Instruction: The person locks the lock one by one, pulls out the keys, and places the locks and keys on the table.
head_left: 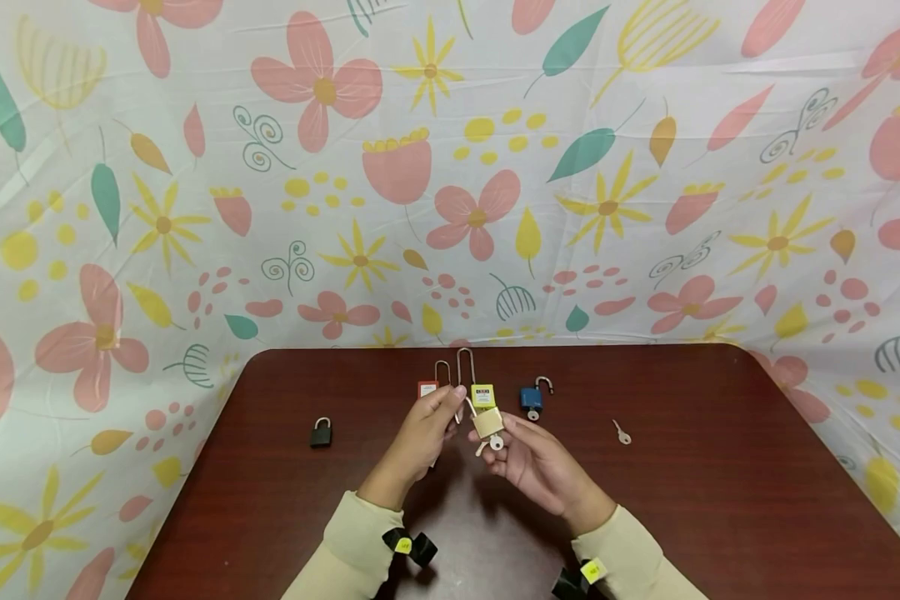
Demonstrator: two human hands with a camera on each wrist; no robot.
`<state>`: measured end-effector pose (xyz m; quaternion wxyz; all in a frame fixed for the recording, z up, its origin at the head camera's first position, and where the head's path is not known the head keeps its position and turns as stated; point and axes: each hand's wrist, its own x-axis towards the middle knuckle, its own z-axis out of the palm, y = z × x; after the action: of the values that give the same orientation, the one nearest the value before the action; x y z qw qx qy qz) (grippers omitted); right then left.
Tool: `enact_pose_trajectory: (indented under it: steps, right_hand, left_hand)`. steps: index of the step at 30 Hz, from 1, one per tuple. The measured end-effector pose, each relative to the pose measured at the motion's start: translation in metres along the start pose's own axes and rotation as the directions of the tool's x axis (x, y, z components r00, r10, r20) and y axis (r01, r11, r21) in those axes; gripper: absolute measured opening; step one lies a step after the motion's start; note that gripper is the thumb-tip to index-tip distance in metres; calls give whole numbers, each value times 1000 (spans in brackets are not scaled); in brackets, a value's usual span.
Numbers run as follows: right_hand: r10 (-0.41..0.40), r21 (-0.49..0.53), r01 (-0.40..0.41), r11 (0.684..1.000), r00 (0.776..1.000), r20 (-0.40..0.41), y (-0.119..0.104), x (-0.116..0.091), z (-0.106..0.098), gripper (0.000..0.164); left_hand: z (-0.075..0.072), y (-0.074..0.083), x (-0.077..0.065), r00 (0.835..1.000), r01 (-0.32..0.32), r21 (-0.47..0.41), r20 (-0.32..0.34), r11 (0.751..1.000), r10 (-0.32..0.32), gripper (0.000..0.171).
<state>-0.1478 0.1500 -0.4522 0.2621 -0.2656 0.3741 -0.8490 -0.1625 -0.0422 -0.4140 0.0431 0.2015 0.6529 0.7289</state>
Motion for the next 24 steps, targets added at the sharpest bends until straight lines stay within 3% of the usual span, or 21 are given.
enact_pose_trajectory:
  steps: [8, 15, 20, 24]
  right_hand:
    - [24, -79, -28, 997, 998, -51, 2, 0, 1, 34]
    - [57, -122, -65, 990, 996, -65, 7, 1, 4, 11]
    - [66, -209, -87, 974, 992, -105, 10, 1, 5, 6]
    - [46, -262, -92, 961, 983, -176, 9, 0, 7, 16]
  left_hand:
    - [2, 2, -2, 1000, -23, 99, -7, 995, 24, 38]
    - [6, 2, -2, 1000, -17, 161, -13, 987, 20, 35]
    - [4, -17, 2, 999, -11, 188, -50, 982, 21, 34]
    - [2, -28, 4, 993, 2, 254, -117, 967, 29, 37]
